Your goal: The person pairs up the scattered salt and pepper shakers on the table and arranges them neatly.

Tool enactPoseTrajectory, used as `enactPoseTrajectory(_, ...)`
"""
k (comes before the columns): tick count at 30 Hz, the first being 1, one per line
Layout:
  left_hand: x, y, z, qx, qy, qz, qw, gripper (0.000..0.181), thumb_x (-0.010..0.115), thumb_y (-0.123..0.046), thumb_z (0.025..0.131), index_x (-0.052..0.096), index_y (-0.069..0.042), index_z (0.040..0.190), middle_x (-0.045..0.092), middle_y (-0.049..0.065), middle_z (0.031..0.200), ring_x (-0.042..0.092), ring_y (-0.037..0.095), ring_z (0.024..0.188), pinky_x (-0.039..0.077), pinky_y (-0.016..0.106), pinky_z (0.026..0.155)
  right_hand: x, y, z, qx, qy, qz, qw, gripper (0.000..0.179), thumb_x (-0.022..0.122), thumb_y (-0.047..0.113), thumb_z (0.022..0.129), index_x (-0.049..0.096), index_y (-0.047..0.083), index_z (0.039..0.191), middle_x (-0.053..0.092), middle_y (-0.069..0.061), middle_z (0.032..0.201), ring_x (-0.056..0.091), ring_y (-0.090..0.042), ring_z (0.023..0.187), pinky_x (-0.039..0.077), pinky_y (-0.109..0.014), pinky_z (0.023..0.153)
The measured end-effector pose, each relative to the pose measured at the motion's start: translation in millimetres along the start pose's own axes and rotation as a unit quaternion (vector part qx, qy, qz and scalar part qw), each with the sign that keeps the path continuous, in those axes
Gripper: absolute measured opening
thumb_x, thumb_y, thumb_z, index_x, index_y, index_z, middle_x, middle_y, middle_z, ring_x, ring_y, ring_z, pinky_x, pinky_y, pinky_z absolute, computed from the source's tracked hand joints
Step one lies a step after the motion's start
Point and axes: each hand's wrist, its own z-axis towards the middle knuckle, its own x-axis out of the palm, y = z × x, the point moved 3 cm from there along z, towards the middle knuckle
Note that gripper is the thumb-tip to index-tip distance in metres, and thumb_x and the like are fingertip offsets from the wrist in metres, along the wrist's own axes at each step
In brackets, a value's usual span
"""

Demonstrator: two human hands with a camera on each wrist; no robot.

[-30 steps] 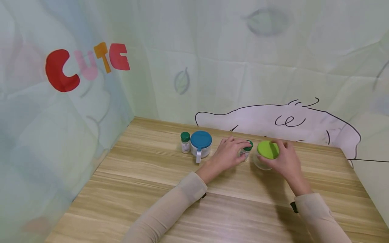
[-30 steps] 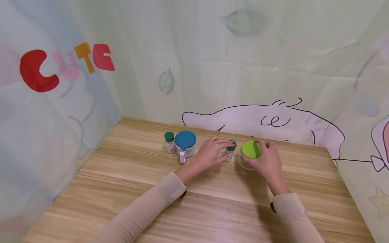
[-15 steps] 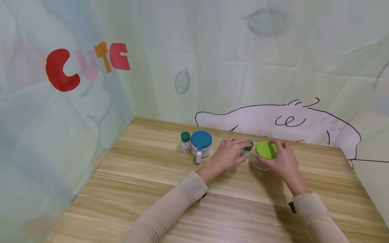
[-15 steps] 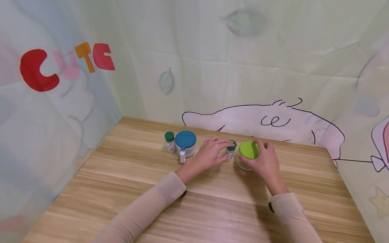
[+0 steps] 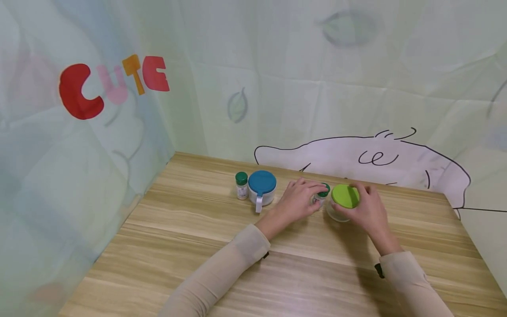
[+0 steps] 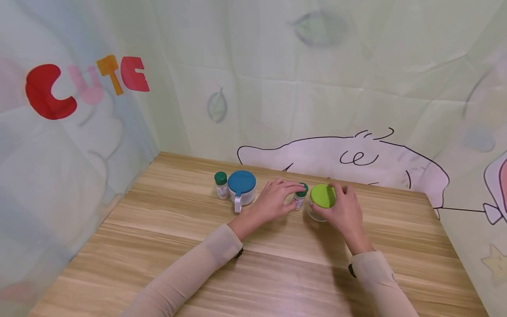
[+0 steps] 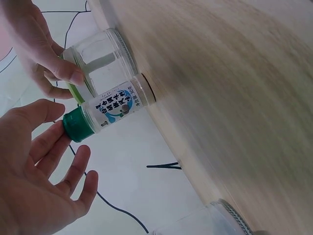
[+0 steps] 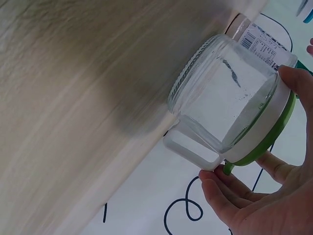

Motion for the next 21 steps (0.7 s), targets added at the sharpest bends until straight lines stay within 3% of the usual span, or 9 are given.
enactPoseTrajectory(12,0.3,0.2,-0.2,0.002,0.002,-0.003,1.0,0.046,0.071,-0.03,0.102,0.064,-0.028,0.147,0.059,-0.01,0.154,0.057,0.018,0.132,0.044,0.038,0.109,-5.5,3.4,-1.3,-0.005,0.022,-0.01,0.9997,0.095,0.082,0.062,0.084,0.047,0.007,0.153,0.045,-0.037,0.143,0.053,-0.057,0.121,0.05,-0.067,0.083)
enactPoseTrajectory(15,-0.2,0.2,-0.4,0.002,0.003,-0.004,1.0,0.046,0.071,-0.03,0.102,0.064,-0.028,0.148,0.059,-0.01,0.155,0.056,0.018,0.132,0.044,0.039,0.109,-11.9,4.0,0.1,-0.036,0.028,-0.009,0.9989,0.092,0.083,0.056,0.086,0.047,0.005,0.154,0.044,-0.037,0.147,0.051,-0.059,0.125,0.049,-0.069,0.088)
enactPoseTrajectory(21,-0.9,0.0,-0.8,-0.004,0.007,-0.004,1.0,0.047,0.071,-0.03,0.102,0.063,-0.028,0.148,0.058,-0.01,0.156,0.056,0.018,0.133,0.044,0.038,0.109,-21.7,5.1,1.6,-0.11,0.064,0.0,0.9919,0.07,0.083,0.036,0.089,0.058,-0.001,0.143,0.049,-0.035,0.146,0.051,-0.057,0.128,0.046,-0.071,0.098)
